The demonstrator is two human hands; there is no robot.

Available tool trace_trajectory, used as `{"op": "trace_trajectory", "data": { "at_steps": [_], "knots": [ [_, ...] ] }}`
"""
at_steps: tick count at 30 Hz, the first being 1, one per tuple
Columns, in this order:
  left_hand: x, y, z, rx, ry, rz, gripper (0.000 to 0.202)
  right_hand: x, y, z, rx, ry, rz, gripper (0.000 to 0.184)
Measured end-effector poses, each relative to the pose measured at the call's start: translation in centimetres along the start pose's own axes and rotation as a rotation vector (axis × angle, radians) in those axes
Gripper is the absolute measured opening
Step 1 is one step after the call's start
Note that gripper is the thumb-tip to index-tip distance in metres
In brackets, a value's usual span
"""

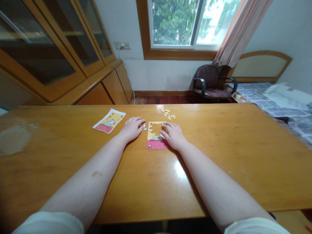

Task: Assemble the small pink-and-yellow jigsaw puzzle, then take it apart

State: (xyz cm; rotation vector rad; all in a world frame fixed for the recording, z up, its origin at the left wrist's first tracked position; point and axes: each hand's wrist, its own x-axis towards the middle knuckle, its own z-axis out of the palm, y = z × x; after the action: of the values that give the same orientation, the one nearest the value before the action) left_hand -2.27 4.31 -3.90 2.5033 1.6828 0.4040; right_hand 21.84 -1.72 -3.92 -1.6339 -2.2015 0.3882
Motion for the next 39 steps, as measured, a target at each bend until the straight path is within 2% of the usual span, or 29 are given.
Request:
{"op": "trace_trajectory", "data": {
  "at_steps": [11,21,28,39],
  "knots": [
    [-0.15,0.42,-0.94,-0.006,-0.004,-0.032,0.025,0.06,0.12,0.05,0.035,0.013,-0.006,0.042],
    [0.04,0.35,-0.26,0.0,0.023,-0.018,0.015,0.19,0.45,0.35,0.051,0.039,-0.016,0.043],
    [0.03,0.08,-0.02,-0.015,0.017,-0.008,0.032,0.18,0.26,0.31,0.061,0.04,0.001,0.041],
    [0.27,-0.22,-0.36,0.001,0.054,-0.003,0.017,0.23,0.33,0.4,0.069,0.046,0.003,0.041]
  ]
}}
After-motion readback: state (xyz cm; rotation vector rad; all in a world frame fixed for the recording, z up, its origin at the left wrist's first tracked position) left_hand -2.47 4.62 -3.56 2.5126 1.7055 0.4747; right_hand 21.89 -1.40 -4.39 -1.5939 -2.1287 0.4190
